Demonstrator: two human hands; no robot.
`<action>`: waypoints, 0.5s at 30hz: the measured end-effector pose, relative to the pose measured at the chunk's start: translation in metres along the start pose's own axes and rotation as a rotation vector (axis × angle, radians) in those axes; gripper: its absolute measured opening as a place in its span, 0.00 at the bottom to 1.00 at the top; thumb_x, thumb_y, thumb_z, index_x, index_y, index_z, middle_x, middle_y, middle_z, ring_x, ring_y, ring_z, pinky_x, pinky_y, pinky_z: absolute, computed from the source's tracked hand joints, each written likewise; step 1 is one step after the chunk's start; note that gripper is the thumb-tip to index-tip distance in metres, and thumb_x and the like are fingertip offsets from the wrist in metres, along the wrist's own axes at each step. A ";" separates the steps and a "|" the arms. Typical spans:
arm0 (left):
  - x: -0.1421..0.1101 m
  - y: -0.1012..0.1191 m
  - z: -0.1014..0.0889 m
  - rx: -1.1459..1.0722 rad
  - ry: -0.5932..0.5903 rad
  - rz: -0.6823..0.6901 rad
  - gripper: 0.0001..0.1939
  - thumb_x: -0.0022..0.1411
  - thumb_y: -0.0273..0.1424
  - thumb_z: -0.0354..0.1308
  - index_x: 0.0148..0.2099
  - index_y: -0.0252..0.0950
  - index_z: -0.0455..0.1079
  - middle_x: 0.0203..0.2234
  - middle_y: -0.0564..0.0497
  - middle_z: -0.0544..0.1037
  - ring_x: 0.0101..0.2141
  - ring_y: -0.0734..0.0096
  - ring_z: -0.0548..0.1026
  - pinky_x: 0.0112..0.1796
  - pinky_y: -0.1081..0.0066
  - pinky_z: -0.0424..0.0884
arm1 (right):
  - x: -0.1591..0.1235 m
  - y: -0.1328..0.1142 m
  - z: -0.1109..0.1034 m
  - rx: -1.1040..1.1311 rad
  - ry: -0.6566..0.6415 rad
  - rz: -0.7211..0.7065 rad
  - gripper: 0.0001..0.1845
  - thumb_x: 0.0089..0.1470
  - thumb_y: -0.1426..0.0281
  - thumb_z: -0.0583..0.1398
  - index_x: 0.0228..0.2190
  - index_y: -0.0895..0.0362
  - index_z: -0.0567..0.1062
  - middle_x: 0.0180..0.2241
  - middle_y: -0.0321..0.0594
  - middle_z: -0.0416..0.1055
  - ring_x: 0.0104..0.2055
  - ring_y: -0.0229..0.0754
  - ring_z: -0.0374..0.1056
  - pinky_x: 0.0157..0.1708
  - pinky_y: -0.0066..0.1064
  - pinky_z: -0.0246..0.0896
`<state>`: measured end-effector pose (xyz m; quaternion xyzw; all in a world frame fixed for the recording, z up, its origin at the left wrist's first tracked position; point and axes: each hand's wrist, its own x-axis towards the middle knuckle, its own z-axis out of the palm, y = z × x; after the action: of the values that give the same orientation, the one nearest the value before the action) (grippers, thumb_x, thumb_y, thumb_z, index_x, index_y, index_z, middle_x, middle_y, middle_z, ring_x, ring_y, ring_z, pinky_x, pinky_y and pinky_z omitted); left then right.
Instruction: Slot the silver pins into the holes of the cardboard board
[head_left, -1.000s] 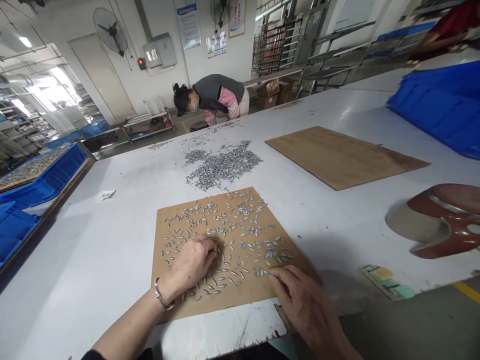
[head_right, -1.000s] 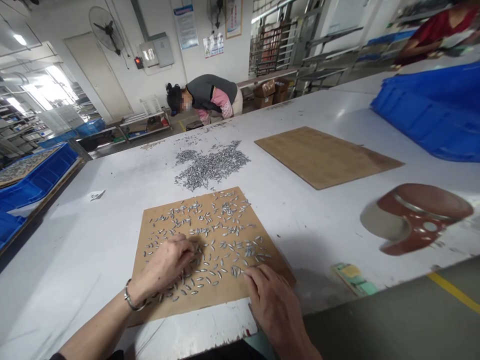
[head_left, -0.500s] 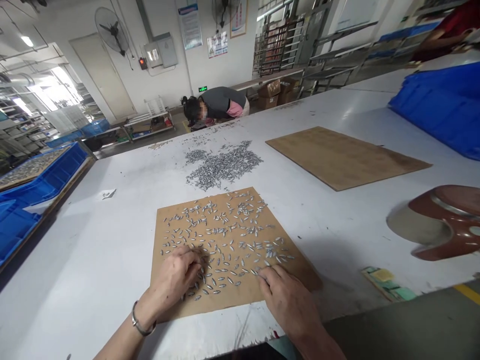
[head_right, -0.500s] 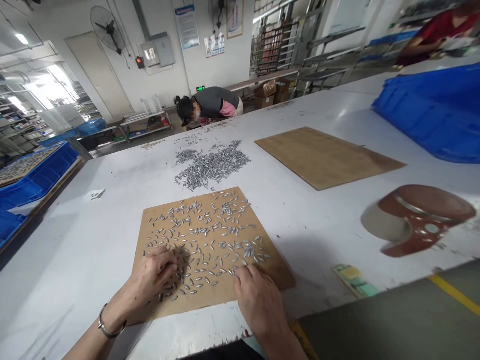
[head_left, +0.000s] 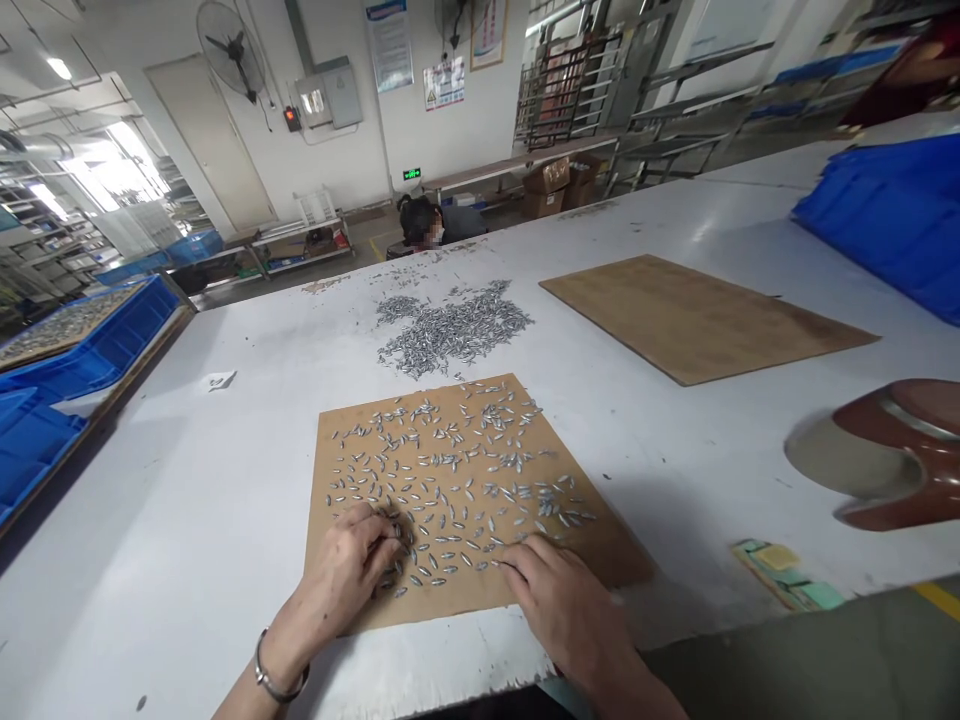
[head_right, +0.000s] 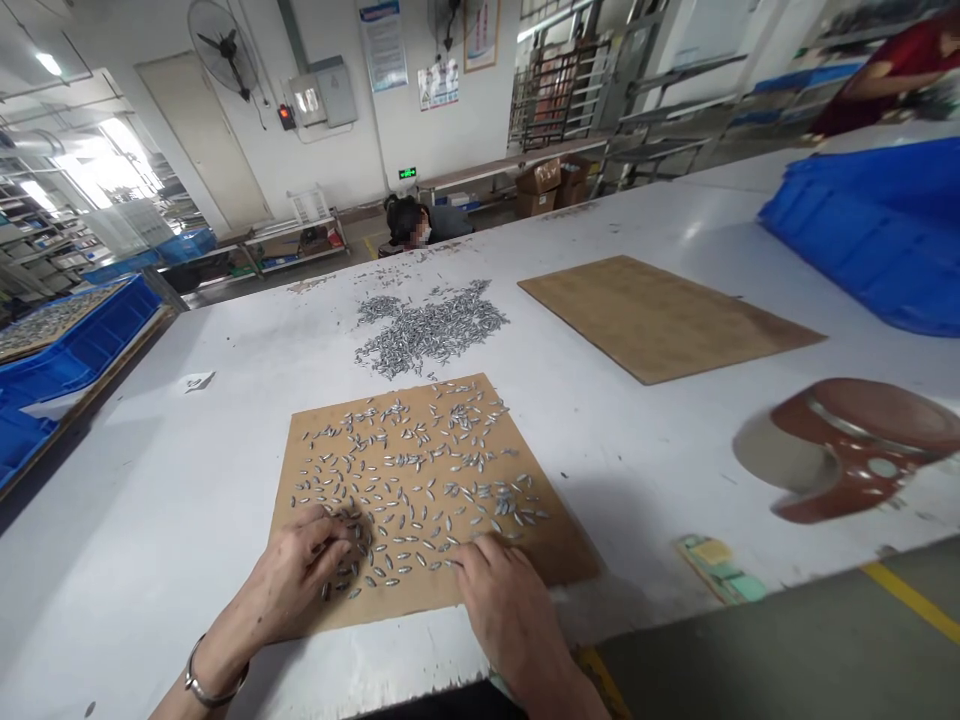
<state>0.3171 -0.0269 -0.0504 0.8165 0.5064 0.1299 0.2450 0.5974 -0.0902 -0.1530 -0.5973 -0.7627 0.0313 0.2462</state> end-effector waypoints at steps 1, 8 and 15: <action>-0.001 -0.001 0.000 -0.009 0.004 0.004 0.14 0.75 0.33 0.49 0.41 0.39 0.76 0.38 0.48 0.77 0.38 0.65 0.77 0.42 0.65 0.74 | -0.001 0.006 -0.002 0.015 0.014 0.010 0.14 0.67 0.75 0.55 0.34 0.51 0.78 0.33 0.38 0.77 0.35 0.41 0.73 0.38 0.32 0.60; -0.011 -0.018 0.015 -0.042 0.093 0.045 0.15 0.75 0.35 0.50 0.39 0.39 0.76 0.33 0.49 0.77 0.33 0.67 0.77 0.38 0.68 0.75 | -0.008 0.041 -0.017 -0.034 0.110 0.025 0.16 0.71 0.69 0.51 0.33 0.51 0.76 0.32 0.36 0.76 0.32 0.40 0.73 0.36 0.32 0.62; -0.016 -0.021 0.041 -0.076 0.140 0.066 0.16 0.76 0.37 0.49 0.39 0.41 0.76 0.35 0.48 0.77 0.36 0.65 0.76 0.40 0.66 0.75 | 0.014 0.033 -0.005 -0.086 0.002 0.014 0.14 0.67 0.75 0.53 0.34 0.51 0.77 0.33 0.37 0.76 0.34 0.41 0.73 0.37 0.32 0.60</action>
<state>0.3125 -0.0443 -0.0964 0.8119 0.4897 0.2138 0.2353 0.6268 -0.0692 -0.1554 -0.6128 -0.7588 -0.0004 0.2209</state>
